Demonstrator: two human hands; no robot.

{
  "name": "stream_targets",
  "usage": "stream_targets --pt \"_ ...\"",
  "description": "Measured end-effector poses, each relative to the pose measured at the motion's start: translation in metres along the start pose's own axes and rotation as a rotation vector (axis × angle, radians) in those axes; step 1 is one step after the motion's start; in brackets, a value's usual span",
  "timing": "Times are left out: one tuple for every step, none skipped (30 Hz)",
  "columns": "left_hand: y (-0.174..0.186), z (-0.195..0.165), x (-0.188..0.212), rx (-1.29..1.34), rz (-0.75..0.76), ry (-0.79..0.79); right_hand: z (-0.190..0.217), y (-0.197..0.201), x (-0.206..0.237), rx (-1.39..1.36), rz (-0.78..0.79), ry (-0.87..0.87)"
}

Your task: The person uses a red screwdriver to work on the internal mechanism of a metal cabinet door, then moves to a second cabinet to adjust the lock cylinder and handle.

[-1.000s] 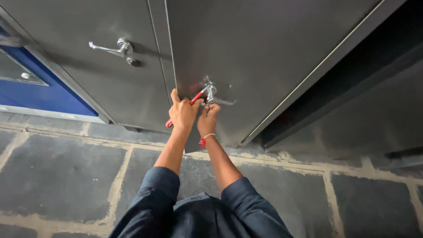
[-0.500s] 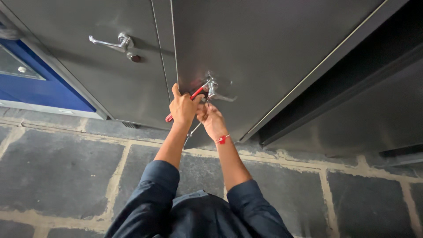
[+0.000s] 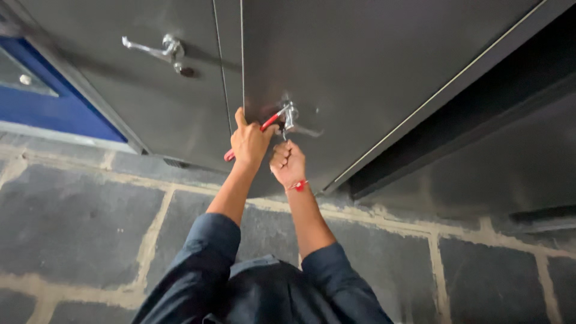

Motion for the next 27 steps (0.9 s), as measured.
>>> stream_targets --pt "0.000 0.000 0.000 -0.011 0.004 -0.001 -0.001 -0.001 0.002 0.032 0.007 0.013" --pt "0.000 0.000 0.000 -0.016 -0.002 -0.006 -0.002 -0.002 0.003 0.073 0.023 0.027" --pt "0.000 0.000 0.000 -0.005 0.005 0.003 -0.004 -0.005 0.003 0.117 0.046 0.042" --pt "-0.001 0.001 0.000 0.006 0.014 0.014 -0.005 -0.007 0.003 0.109 0.055 0.057" --pt "-0.001 0.002 0.000 0.010 0.030 0.027 -0.007 -0.008 0.002 0.093 0.059 0.070" --pt "-0.001 0.002 0.000 0.009 0.032 0.023 -0.009 -0.009 0.002 0.076 0.060 0.086" --pt "0.000 0.002 0.000 0.012 0.026 0.016 -0.010 -0.010 0.001 0.090 0.066 0.097" --pt "0.001 0.001 0.000 0.009 0.014 0.011 -0.011 -0.011 0.001 0.103 0.077 0.102" --pt "0.001 0.002 0.000 0.005 0.024 0.021 -0.011 -0.011 0.001 0.108 0.082 0.111" --pt "0.001 0.002 0.000 0.002 0.038 0.029 -0.011 -0.010 0.002 0.105 0.103 0.104" --pt "0.001 0.002 -0.001 0.003 0.049 0.037 -0.011 -0.010 0.002 0.106 0.127 0.097" --pt "0.000 0.002 -0.001 -0.007 0.061 0.049 -0.010 -0.008 0.003 0.112 0.146 0.092" --pt "0.000 0.003 -0.001 -0.017 0.072 0.061 -0.010 -0.008 0.005 0.121 0.196 0.077" --pt "0.000 0.003 -0.002 -0.029 0.074 0.070 -0.009 -0.009 0.005 0.131 0.255 0.060" --pt "0.001 0.002 -0.002 -0.025 0.050 0.044 -0.009 -0.010 0.006 0.139 0.322 0.041" --pt "0.002 0.000 -0.002 -0.023 0.030 0.018 -0.006 -0.003 0.004 0.169 0.184 0.045" --pt "0.002 0.000 -0.002 -0.021 0.023 -0.006 -0.004 0.005 0.003 0.194 0.035 0.052" --pt "0.002 0.000 -0.001 -0.022 0.024 -0.003 0.000 0.012 0.003 0.220 -0.121 0.062" --pt "0.001 0.001 -0.001 -0.026 0.025 0.002 0.009 0.015 0.005 0.514 -0.246 0.162" --pt "0.001 0.001 0.000 -0.027 0.026 0.006 0.019 0.016 0.009 0.809 -0.371 0.261" --pt "0.001 0.001 0.000 -0.021 0.021 0.003 0.030 0.010 0.012 1.109 -0.487 0.368" --pt "0.001 0.002 0.000 -0.015 0.012 -0.001 0.036 -0.004 0.016 1.507 -0.513 0.508" --pt "0.000 0.002 0.001 -0.011 0.009 -0.002 0.039 -0.019 0.019 1.905 -0.532 0.643" --pt "0.000 0.002 0.001 -0.014 0.015 0.003 0.036 -0.034 0.021 2.305 -0.540 0.773" --pt "-0.001 0.003 0.001 -0.019 0.024 0.008 0.036 -0.038 0.020 2.411 -0.551 0.711" --pt "-0.002 0.003 0.001 -0.025 0.032 0.015 0.035 -0.042 0.016 2.516 -0.559 0.645" --pt "-0.002 0.003 0.001 -0.032 0.037 0.021 0.034 -0.046 0.012 2.620 -0.560 0.578"
Point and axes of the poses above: each hand's wrist, its own x-axis away from the middle knuckle, its own y-axis out of the back of the hand, z = x × y, the point moved 5 cm from there along -x, towards the middle knuckle
